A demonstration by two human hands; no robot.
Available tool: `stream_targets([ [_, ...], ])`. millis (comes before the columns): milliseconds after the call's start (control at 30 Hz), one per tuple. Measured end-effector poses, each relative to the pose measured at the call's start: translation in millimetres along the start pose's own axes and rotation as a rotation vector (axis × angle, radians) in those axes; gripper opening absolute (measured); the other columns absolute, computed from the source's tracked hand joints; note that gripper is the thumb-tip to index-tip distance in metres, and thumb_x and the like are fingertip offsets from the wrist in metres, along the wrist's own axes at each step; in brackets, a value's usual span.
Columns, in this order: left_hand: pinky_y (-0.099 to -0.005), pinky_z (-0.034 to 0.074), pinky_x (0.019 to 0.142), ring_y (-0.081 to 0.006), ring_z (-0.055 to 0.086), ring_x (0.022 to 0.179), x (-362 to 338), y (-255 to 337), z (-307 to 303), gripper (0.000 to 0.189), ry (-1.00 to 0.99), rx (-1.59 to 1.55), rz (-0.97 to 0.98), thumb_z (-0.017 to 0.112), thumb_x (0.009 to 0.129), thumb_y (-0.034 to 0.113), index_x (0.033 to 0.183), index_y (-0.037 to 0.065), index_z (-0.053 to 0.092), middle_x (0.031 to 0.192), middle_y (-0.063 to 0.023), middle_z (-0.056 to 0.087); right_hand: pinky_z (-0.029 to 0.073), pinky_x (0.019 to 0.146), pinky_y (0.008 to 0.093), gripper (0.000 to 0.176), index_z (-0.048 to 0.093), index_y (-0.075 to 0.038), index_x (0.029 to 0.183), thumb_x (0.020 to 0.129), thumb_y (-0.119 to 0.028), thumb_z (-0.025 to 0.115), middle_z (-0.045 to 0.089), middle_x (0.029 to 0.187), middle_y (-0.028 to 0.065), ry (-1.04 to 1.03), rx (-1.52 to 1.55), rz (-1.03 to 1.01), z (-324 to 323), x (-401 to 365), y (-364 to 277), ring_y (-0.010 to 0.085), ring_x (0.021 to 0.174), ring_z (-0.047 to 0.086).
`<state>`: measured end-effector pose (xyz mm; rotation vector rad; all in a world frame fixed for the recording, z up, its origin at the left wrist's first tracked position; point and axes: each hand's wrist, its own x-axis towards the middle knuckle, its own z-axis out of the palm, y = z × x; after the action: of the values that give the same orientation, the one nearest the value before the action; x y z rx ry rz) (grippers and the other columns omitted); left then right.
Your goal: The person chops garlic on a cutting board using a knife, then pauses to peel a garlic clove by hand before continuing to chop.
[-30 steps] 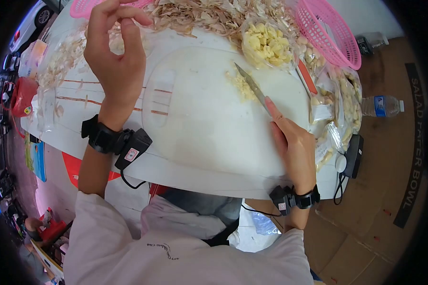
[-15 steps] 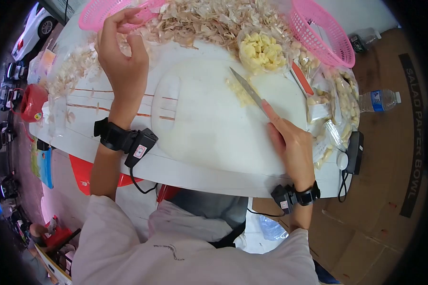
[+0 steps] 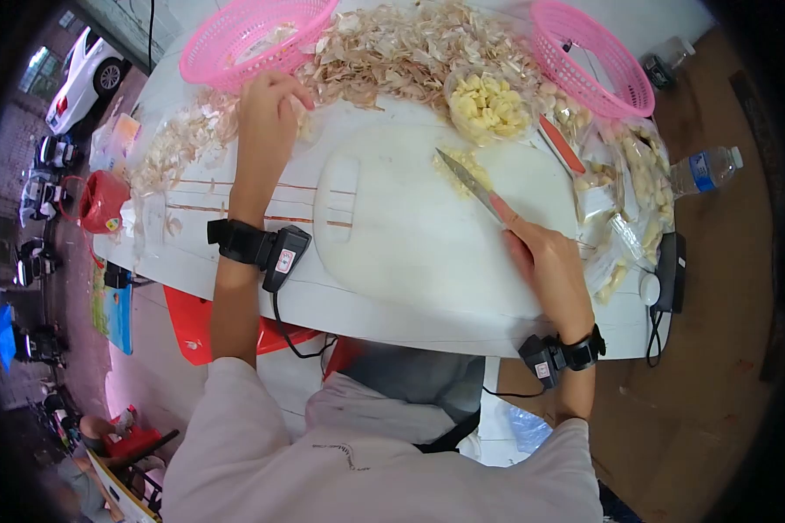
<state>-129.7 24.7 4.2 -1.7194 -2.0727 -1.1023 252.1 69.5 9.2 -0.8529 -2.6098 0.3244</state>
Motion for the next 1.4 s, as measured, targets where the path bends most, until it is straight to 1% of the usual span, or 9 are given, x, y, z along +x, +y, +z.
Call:
stream_targets([
  [233, -0.047, 0.033, 0.101, -0.0276, 0.049, 0.115, -15, 43, -21, 0.014, -0.193, 0.187, 0.2, 0.059, 0.077, 0.003, 0.076, 0.011, 0.071, 0.116, -0.0073, 0.06, 0.047, 0.053, 0.0394, 0.057, 0.048, -0.025, 0.143, 0.09, -0.011, 0.061, 0.057, 0.067, 0.0088, 0.062, 0.008, -0.013, -2, 1, 3, 0.027, 0.059, 0.059],
  [267, -0.0476, 0.036, 0.103, -0.0346, 0.047, 0.121, -23, 42, -25, 0.015, -0.244, 0.255, 0.151, 0.063, 0.08, 0.006, 0.089, 0.012, 0.073, 0.124, -0.0115, 0.057, 0.047, 0.053, 0.0395, 0.056, 0.049, -0.025, 0.143, 0.09, -0.011, 0.061, 0.057, 0.067, 0.0085, 0.044, -0.001, -0.013, -4, 2, 1, 0.0269, 0.059, 0.059],
  [367, -0.048, 0.036, 0.105, -0.0371, 0.044, 0.127, -32, 51, -30, 0.022, -0.252, 0.418, 0.182, 0.059, 0.082, 0.004, 0.099, 0.01, 0.071, 0.13, -0.0149, 0.053, 0.047, 0.053, 0.04, 0.054, 0.048, -0.025, 0.143, 0.091, -0.013, 0.06, 0.057, 0.067, 0.0081, 0.04, 0.003, -0.02, -6, 1, 1, 0.027, 0.058, 0.059],
  [500, -0.0479, 0.039, 0.103, -0.0376, 0.042, 0.13, -47, 42, -19, 0.026, -0.3, 0.503, 0.242, 0.056, 0.083, 0.001, 0.107, 0.004, 0.066, 0.136, -0.0176, 0.049, 0.046, 0.052, 0.0407, 0.054, 0.046, -0.025, 0.144, 0.092, -0.016, 0.06, 0.058, 0.067, 0.0082, 0.01, -0.045, -0.014, 0, -4, 8, 0.0274, 0.058, 0.059],
  [600, -0.0426, 0.046, 0.091, -0.034, 0.042, 0.132, -52, 38, -10, 0.029, -0.327, 0.861, 0.288, 0.059, 0.084, 0.006, 0.112, 0.003, 0.062, 0.137, -0.016, 0.049, 0.047, 0.052, 0.0406, 0.054, 0.045, -0.026, 0.145, 0.093, -0.018, 0.058, 0.058, 0.067, 0.0081, 0.058, -0.013, -0.008, -1, -3, 5, 0.0267, 0.059, 0.06],
  [700, -0.0392, 0.047, 0.085, -0.03, 0.049, 0.123, -46, 33, -6, 0.022, -0.234, 0.935, 0.381, 0.06, 0.083, 0.008, 0.105, 0.004, 0.063, 0.128, -0.0138, 0.053, 0.047, 0.051, 0.0401, 0.054, 0.045, -0.026, 0.145, 0.093, -0.018, 0.058, 0.059, 0.067, 0.0076, 0.024, -0.048, -0.018, 8, -6, 10, 0.0262, 0.059, 0.06],
  [867, -0.0356, 0.046, 0.08, -0.0211, 0.055, 0.096, -32, 36, -1, 0.01, -0.253, 1.078, 0.385, 0.065, 0.077, 0.012, 0.086, 0.01, 0.067, 0.094, -0.005, 0.054, 0.046, 0.051, 0.0389, 0.055, 0.045, -0.025, 0.145, 0.093, -0.017, 0.057, 0.058, 0.066, 0.0071, 0.013, -0.09, -0.003, 2, -7, 5, 0.0253, 0.057, 0.059],
  [1200, -0.0343, 0.043, 0.083, -0.0214, 0.056, 0.091, -29, 47, 3, 0.006, -0.326, 1.165, 0.432, 0.064, 0.075, 0.009, 0.079, 0.009, 0.069, 0.091, -0.0054, 0.054, 0.046, 0.053, 0.0378, 0.053, 0.046, -0.02, 0.144, 0.091, -0.015, 0.056, 0.06, 0.067, 0.0067, 0.13, -0.139, -0.038, -1, -6, 5, 0.0245, 0.059, 0.062],
  [1400, -0.0345, 0.044, 0.082, -0.0228, 0.056, 0.088, -27, 37, 5, 0.004, -0.212, 1.087, 0.492, 0.065, 0.074, 0.008, 0.074, 0.008, 0.069, 0.091, -0.0068, 0.054, 0.047, 0.054, 0.0392, 0.049, 0.049, -0.02, 0.14, 0.092, -0.017, 0.057, 0.06, 0.068, 0.0061, 0.151, -0.149, -0.013, 7, -6, 18, 0.025, 0.061, 0.063],
])
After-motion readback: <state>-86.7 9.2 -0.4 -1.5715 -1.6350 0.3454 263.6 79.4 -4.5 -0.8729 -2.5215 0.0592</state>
